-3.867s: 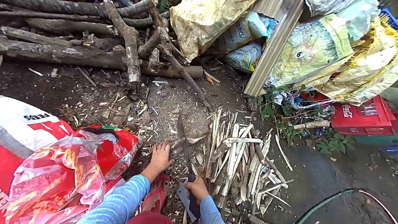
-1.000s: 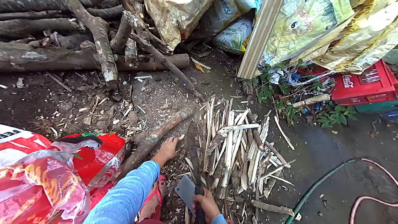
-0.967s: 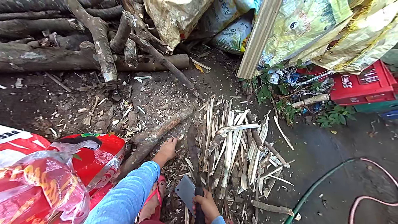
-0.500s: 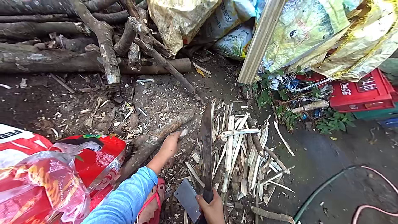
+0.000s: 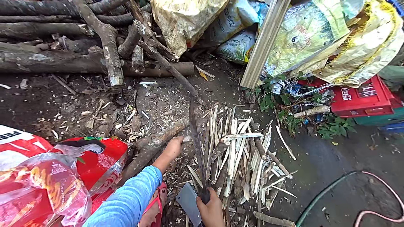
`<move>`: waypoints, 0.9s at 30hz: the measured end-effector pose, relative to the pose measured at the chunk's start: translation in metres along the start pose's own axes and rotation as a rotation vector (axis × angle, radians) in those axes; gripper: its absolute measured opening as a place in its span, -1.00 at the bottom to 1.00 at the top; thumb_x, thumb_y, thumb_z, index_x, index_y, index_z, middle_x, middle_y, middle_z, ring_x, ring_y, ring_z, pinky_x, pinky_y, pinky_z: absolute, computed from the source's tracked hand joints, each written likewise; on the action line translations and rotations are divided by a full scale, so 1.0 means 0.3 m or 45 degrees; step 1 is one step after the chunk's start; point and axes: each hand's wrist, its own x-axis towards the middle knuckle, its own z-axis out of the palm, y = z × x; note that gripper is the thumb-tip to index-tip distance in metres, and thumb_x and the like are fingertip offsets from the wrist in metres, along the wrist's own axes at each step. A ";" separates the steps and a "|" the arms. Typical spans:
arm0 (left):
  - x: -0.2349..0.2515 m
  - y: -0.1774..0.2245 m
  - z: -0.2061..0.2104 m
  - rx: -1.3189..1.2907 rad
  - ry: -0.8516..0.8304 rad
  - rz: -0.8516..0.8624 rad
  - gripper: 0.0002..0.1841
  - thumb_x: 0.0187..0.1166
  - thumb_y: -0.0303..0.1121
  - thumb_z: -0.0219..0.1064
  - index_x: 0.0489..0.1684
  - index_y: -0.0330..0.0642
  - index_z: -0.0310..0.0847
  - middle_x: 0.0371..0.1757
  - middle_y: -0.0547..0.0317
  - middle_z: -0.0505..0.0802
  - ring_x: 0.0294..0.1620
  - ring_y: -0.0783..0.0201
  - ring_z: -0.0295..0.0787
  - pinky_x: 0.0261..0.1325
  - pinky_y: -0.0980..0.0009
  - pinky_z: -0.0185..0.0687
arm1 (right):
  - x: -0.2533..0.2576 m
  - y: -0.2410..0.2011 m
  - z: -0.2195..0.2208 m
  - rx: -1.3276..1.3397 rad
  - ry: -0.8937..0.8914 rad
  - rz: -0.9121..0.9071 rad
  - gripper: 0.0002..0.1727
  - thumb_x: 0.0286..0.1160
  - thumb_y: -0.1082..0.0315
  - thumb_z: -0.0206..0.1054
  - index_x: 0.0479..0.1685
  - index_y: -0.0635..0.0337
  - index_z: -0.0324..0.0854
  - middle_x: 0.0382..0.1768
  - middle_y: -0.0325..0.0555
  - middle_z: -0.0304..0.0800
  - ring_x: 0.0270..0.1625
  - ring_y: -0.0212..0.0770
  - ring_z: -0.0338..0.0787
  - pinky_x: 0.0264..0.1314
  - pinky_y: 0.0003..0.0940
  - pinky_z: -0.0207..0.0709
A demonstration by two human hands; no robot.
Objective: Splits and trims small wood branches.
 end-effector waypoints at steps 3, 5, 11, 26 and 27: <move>0.005 -0.001 0.003 -0.003 -0.014 -0.014 -0.66 0.78 -0.42 0.18 0.37 -0.46 0.58 0.38 -0.34 0.74 0.52 -0.17 0.64 0.67 -0.01 0.37 | 0.021 0.011 0.004 -0.028 -0.055 0.039 -0.52 0.34 0.37 0.50 0.22 0.48 0.61 -0.36 0.16 0.76 -0.32 0.02 0.77 -0.12 0.05 0.64; 0.006 -0.001 0.002 -0.005 -0.017 -0.024 -0.66 0.78 -0.42 0.18 0.37 -0.46 0.58 0.38 -0.34 0.73 0.51 -0.18 0.64 0.67 -0.01 0.38 | 0.026 0.021 0.001 0.012 -0.078 0.040 -0.52 0.33 0.38 0.50 0.21 0.47 0.61 -0.38 0.13 0.75 -0.39 -0.03 0.75 -0.17 0.00 0.65; 0.007 0.013 -0.005 -0.009 -0.003 -0.039 -0.67 0.78 -0.42 0.17 0.34 -0.47 0.59 0.37 -0.35 0.74 0.50 -0.19 0.65 0.66 -0.02 0.39 | 0.002 0.009 -0.006 0.159 -0.012 0.002 -0.52 0.28 0.42 0.49 0.20 0.51 0.59 -0.45 0.08 0.72 -0.49 -0.13 0.72 -0.27 -0.10 0.67; -0.025 0.056 -0.025 0.025 -0.011 -0.001 -0.65 0.79 -0.41 0.17 0.37 -0.50 0.56 0.39 -0.39 0.72 0.51 -0.22 0.64 0.65 -0.04 0.38 | 0.004 -0.016 -0.016 -0.131 -0.040 0.053 -0.50 0.36 0.39 0.47 0.27 0.52 0.59 -0.28 0.30 0.81 -0.19 0.18 0.83 0.00 0.17 0.65; -0.027 0.037 -0.004 0.018 -0.041 -0.014 -0.63 0.80 -0.40 0.17 0.41 -0.49 0.54 0.40 -0.39 0.72 0.51 -0.22 0.64 0.66 -0.05 0.38 | 0.008 -0.007 -0.005 -0.160 -0.060 0.089 -0.50 0.38 0.38 0.46 0.29 0.49 0.59 -0.26 0.28 0.81 -0.17 0.18 0.83 0.02 0.17 0.65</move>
